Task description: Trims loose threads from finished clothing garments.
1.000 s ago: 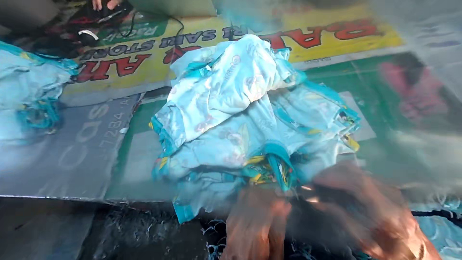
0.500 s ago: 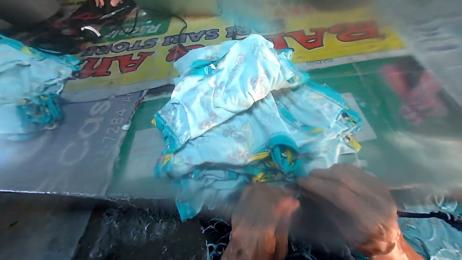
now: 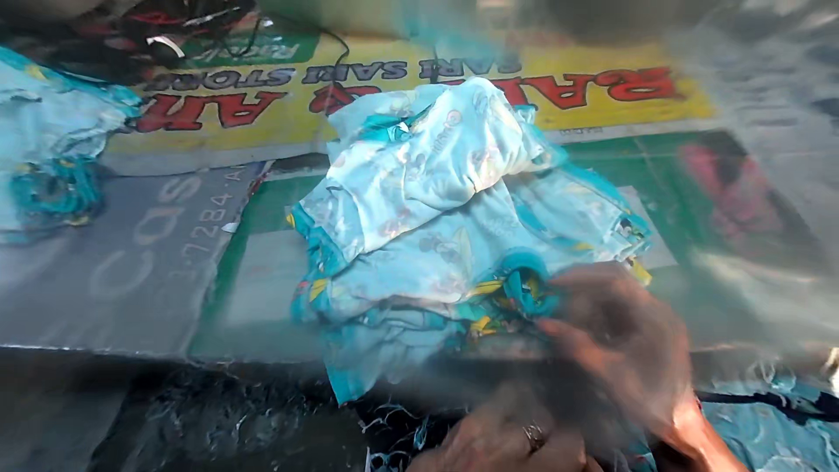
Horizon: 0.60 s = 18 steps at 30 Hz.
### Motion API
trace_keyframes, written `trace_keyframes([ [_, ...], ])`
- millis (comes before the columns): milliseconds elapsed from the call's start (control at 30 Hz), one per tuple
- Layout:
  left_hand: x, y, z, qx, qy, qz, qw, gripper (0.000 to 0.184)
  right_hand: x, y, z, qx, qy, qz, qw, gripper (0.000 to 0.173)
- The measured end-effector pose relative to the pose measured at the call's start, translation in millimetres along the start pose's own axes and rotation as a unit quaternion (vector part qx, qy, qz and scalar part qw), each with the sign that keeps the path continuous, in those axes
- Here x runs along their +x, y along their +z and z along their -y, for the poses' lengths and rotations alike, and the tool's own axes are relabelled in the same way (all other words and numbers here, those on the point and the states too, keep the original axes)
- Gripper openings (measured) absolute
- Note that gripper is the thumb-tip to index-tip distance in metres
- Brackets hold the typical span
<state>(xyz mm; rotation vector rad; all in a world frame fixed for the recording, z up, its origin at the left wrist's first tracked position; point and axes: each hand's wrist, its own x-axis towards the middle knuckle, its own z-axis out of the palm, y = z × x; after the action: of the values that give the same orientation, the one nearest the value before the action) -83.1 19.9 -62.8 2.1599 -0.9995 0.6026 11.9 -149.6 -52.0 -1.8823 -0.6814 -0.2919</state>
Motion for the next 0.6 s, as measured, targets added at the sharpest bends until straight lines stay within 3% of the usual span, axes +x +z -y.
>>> trace_keyframes([
  [67, 0, -8, 12, 0.035, 0.0, -0.034, 0.999, 0.021, 9, 1, -6, -0.032, 0.0, -0.01, 0.999, 0.016],
  [167, 16, -21, 38, 0.078, -0.071, -0.11, 0.988, 0.017, 22, -7, -8, -0.03, 0.033, -0.019, 0.999, 0.011],
  [267, 43, -22, 56, 0.186, -0.118, -0.062, 0.973, 0.033, 35, -15, 2, 0.021, 0.07, -0.051, 0.996, 0.002],
  [367, 62, -19, 66, 0.233, -0.101, -0.024, 0.967, 0.018, 42, -21, 4, 0.032, 0.044, -0.032, 0.998, 0.008],
  [467, 77, -44, 72, 0.001, -0.192, -0.079, 0.978, 0.021, 48, -29, -5, -0.079, -0.03, 0.066, 0.994, 0.033],
  [533, 88, -67, 81, -0.198, -0.278, -0.102, 0.934, 0.019, 56, -31, -9, -0.157, -0.066, 0.085, 0.982, 0.021],
  [600, 94, -84, 94, -0.37, -0.344, -0.119, 0.855, 0.018, 70, -37, -10, -0.131, -0.071, 0.085, 0.985, 0.011],
])
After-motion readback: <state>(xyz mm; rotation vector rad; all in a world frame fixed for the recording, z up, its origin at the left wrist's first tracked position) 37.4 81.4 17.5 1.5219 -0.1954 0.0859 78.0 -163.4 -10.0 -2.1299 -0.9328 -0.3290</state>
